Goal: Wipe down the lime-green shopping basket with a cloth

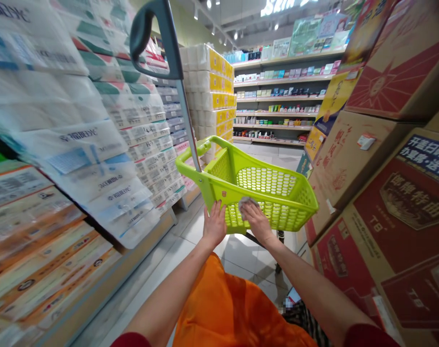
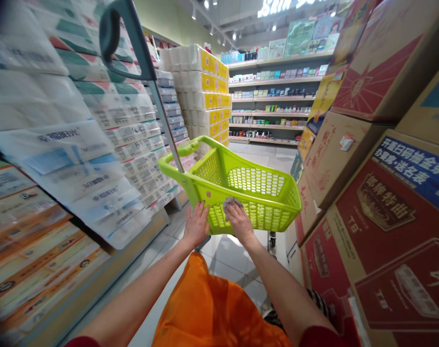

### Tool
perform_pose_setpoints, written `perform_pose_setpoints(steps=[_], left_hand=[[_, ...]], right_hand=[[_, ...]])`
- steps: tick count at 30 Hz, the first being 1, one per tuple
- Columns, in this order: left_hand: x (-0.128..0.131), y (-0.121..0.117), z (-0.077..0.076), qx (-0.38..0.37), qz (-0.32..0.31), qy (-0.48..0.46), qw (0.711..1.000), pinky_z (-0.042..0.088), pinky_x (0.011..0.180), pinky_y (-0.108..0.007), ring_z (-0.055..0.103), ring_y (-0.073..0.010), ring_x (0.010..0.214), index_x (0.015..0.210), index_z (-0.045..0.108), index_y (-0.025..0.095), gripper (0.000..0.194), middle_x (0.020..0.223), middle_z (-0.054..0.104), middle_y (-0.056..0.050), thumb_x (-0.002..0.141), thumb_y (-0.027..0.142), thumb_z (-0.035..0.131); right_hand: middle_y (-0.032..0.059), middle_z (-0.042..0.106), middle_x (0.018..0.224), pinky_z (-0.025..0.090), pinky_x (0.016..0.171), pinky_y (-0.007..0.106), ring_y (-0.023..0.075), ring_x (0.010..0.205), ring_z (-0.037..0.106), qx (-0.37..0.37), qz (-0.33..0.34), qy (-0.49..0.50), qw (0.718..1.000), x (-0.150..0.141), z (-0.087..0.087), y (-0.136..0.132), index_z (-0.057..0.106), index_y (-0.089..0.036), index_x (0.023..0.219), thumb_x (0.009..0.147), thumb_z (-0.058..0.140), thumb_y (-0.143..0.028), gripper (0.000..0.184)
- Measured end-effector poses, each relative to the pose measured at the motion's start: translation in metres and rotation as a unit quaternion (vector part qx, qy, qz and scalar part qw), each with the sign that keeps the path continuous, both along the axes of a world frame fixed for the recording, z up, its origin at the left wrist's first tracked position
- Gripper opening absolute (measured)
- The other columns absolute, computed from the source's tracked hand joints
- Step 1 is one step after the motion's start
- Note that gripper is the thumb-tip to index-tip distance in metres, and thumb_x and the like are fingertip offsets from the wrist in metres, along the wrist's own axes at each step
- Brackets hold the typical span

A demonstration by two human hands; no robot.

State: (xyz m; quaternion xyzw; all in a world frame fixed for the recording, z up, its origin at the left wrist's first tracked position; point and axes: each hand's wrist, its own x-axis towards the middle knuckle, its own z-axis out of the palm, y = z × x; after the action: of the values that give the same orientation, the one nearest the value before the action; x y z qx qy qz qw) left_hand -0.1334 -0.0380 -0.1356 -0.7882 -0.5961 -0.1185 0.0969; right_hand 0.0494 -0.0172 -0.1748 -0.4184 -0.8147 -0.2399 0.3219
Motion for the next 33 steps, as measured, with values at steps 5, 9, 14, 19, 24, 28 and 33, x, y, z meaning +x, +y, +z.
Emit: perform_pose_setpoints(steps=[5, 9, 14, 19, 24, 28, 33], left_hand=[[-0.021, -0.004, -0.005, 0.013, 0.031, 0.009, 0.999, 0.016, 0.106, -0.053, 0.023, -0.0255, 0.132, 0.130, 0.037, 0.011, 0.056, 0.141, 0.031, -0.013, 0.074, 0.018, 0.042], [-0.035, -0.002, -0.005, 0.023, 0.063, -0.002, 0.998, 0.015, 0.107, -0.052, 0.024, -0.0258, 0.131, 0.129, 0.037, 0.009, 0.058, 0.141, 0.031, -0.014, 0.072, 0.017, 0.044], [-0.047, -0.005, -0.003, 0.025, 0.071, -0.010, 0.997, 0.014, 0.107, -0.052, 0.023, -0.0255, 0.132, 0.130, 0.035, 0.010, 0.059, 0.141, 0.030, -0.014, 0.072, 0.017, 0.044], [-0.061, -0.006, 0.003, 0.003, 0.122, -0.017, 0.992, 0.013, 0.107, -0.051, 0.020, -0.0260, 0.133, 0.132, 0.031, 0.008, 0.062, 0.142, 0.028, -0.015, 0.073, 0.018, 0.045], [-0.073, -0.007, 0.007, 0.006, 0.135, -0.012, 0.991, 0.014, 0.107, -0.053, 0.020, -0.0266, 0.133, 0.132, 0.032, 0.008, 0.061, 0.143, 0.027, -0.016, 0.073, 0.018, 0.045], [-0.078, -0.008, 0.007, 0.014, 0.134, -0.011, 0.991, 0.015, 0.106, -0.053, 0.021, -0.0260, 0.133, 0.131, 0.034, 0.007, 0.059, 0.143, 0.027, -0.016, 0.073, 0.016, 0.044], [-0.071, -0.002, 0.008, 0.016, 0.136, -0.017, 0.990, 0.013, 0.106, -0.053, 0.021, -0.0268, 0.133, 0.132, 0.031, 0.006, 0.063, 0.142, 0.027, -0.017, 0.072, 0.018, 0.047]], right_hand=[[0.0066, 0.058, 0.120, 0.042, 0.096, 0.038, 0.0214, 0.119, 0.045, -0.033, 0.046, -0.017, 0.998, -0.024, -0.009, -0.003, 0.054, -0.019, 0.117, 0.082, 0.042, -0.008, 0.039], [0.0082, 0.050, 0.129, 0.034, 0.103, 0.042, 0.0226, 0.126, 0.035, 0.008, 0.033, 0.044, 0.998, -0.041, 0.018, 0.013, 0.048, -0.017, 0.124, 0.084, 0.041, -0.011, 0.041], [0.0085, 0.060, 0.115, 0.039, 0.098, 0.041, 0.0218, 0.117, 0.046, -0.057, 0.079, -0.018, 0.995, -0.049, -0.004, 0.012, 0.056, -0.017, 0.115, 0.082, 0.044, -0.008, 0.037], [0.0061, 0.047, 0.132, 0.032, 0.104, 0.039, 0.0212, 0.127, 0.034, -0.018, 0.115, 0.018, 0.993, -0.095, 0.035, 0.020, 0.047, -0.019, 0.125, 0.086, 0.042, -0.017, 0.040], [0.0084, 0.051, 0.128, 0.033, 0.103, 0.043, 0.0236, 0.125, 0.036, -0.044, 0.121, -0.007, 0.992, -0.122, 0.050, 0.039, 0.052, -0.017, 0.120, 0.084, 0.046, -0.017, 0.037], [0.0073, 0.058, 0.118, 0.041, 0.097, 0.040, 0.0224, 0.117, 0.046, -0.085, 0.150, -0.063, 0.983, -0.119, 0.025, 0.031, 0.059, -0.018, 0.111, 0.082, 0.049, -0.014, 0.031], [0.0061, 0.045, 0.133, 0.030, 0.106, 0.041, 0.0218, 0.129, 0.030, -0.003, 0.117, 0.039, 0.992, -0.110, 0.053, 0.035, 0.046, -0.019, 0.126, 0.086, 0.042, -0.018, 0.040]])
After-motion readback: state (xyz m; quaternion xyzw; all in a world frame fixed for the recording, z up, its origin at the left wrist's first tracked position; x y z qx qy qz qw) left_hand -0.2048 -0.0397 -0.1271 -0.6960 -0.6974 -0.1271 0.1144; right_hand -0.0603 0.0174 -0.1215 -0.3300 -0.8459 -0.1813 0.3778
